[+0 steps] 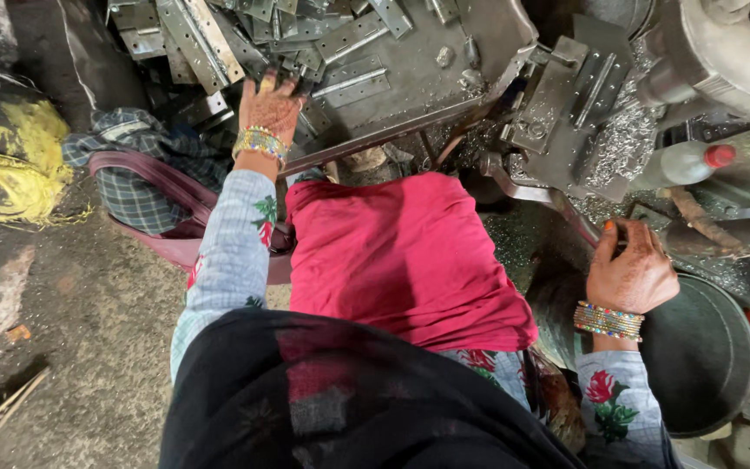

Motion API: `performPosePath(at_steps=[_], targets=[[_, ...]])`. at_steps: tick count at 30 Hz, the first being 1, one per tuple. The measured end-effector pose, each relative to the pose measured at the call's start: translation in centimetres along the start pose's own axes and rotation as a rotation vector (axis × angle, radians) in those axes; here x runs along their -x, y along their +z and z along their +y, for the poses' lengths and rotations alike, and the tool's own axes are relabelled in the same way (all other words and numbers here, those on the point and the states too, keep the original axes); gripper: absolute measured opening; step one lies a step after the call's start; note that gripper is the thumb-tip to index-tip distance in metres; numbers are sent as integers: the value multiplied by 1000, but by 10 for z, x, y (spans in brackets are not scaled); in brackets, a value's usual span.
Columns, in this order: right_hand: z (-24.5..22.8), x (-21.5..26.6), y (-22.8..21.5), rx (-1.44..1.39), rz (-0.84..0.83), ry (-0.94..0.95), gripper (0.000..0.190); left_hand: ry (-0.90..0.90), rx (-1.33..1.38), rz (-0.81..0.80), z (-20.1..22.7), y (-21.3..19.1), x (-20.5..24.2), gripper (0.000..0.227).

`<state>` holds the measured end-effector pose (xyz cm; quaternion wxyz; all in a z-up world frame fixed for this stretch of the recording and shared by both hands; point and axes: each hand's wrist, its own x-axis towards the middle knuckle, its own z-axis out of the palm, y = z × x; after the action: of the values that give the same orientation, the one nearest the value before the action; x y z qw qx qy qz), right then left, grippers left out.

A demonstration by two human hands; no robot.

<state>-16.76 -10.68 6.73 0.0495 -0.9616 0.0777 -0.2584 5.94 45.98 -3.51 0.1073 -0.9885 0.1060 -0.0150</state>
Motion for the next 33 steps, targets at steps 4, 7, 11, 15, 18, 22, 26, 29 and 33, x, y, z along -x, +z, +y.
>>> performPosePath(at_steps=[4, 7, 11, 15, 18, 22, 26, 29, 33], targets=[[-4, 0, 0, 27, 2, 0, 8, 52, -83, 117, -18, 20, -2, 40], [-7, -2, -3, 40, 16, -3, 10, 82, -68, 98, -23, 10, -3, 35], [-7, -2, -7, -17, 17, 21, 9, 163, -104, 102, -22, -14, -5, 34], [-8, -3, -6, -26, 22, 23, 10, 194, -173, 65, -23, -30, 2, 35], [-7, -4, -3, -33, 14, 17, 10, 202, -171, 98, -29, -33, 20, 36], [-4, 0, -3, -1, 13, 7, 10, 183, -357, 268, -37, -31, 38, 40], [-6, -2, -5, -23, 14, 32, 11, 98, -228, 232, -23, -23, 26, 33], [-7, -3, -7, 14, 17, 5, 13, -100, -102, 105, 15, -10, -10, 27], [-10, -4, -8, 50, 29, 6, 11, -203, 25, 95, 71, -2, -31, 28]])
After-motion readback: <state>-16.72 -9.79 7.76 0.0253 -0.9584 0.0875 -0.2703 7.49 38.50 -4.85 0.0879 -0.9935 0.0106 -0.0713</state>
